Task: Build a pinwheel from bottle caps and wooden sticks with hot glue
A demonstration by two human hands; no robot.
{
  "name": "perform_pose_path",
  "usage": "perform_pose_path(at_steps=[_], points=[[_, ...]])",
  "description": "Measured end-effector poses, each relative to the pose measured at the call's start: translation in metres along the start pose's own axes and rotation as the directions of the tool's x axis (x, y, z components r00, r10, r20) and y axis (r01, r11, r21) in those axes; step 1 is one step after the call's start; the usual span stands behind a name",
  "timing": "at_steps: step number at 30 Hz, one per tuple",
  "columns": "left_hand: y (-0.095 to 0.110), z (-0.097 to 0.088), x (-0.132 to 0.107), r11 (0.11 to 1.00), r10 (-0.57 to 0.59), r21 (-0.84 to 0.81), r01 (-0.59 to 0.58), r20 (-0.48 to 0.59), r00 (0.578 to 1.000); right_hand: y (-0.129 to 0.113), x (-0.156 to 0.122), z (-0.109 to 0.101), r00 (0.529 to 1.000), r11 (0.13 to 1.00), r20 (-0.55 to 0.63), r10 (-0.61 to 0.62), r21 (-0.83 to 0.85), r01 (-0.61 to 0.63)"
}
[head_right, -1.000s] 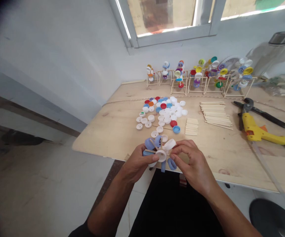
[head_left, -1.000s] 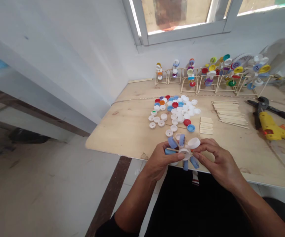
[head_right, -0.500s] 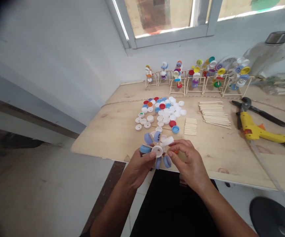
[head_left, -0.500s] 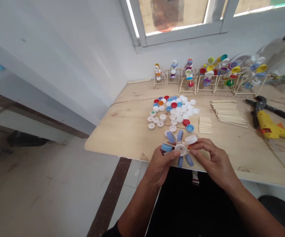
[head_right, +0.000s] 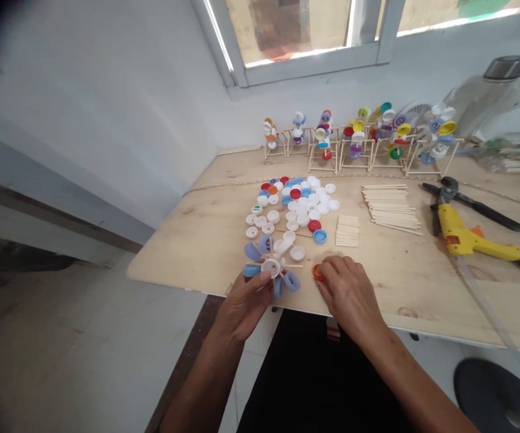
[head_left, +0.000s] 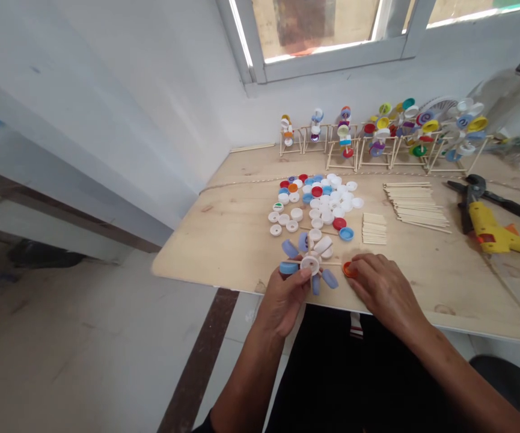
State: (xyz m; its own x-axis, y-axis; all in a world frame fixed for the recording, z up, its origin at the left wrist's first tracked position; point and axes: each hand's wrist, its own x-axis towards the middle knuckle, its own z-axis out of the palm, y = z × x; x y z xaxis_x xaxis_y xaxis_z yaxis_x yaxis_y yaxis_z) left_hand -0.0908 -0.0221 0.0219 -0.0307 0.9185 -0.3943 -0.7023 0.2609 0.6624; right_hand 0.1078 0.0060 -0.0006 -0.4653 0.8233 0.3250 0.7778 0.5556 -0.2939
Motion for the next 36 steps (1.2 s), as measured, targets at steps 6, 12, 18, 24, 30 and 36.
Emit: perform_pose_path(at_steps=[6,12,18,24,30,36], points=[[-0.001,0.004,0.001,1.000,-0.012,0.000,0.012,0.020,1.000,0.005,0.002,-0.002,0.998,0.985,-0.029,0.062,0.161,-0.056],[-0.003,0.007,0.002,1.000,-0.031,-0.002,0.031,0.064,0.997,0.003,-0.004,-0.023,0.935,0.775,0.033,0.354,0.549,-0.313],[-0.006,0.010,0.004,0.999,-0.041,0.026,0.039,0.091,0.995,0.007,-0.005,-0.024,0.946,0.825,0.026,0.323,0.482,-0.295],[-0.008,0.011,0.007,0.999,-0.025,0.025,0.022,0.108,0.994,0.009,0.005,-0.001,0.997,0.994,0.006,0.079,0.070,-0.079],[-0.009,0.013,0.007,0.999,-0.031,0.039,0.028,0.067,0.997,0.010,-0.004,-0.016,0.997,0.999,-0.074,0.019,0.046,-0.016],[-0.006,0.015,0.006,0.998,-0.045,0.047,0.043,0.053,0.998,0.078,-0.044,-0.084,0.922,0.968,-0.357,0.152,-0.134,-0.212]])
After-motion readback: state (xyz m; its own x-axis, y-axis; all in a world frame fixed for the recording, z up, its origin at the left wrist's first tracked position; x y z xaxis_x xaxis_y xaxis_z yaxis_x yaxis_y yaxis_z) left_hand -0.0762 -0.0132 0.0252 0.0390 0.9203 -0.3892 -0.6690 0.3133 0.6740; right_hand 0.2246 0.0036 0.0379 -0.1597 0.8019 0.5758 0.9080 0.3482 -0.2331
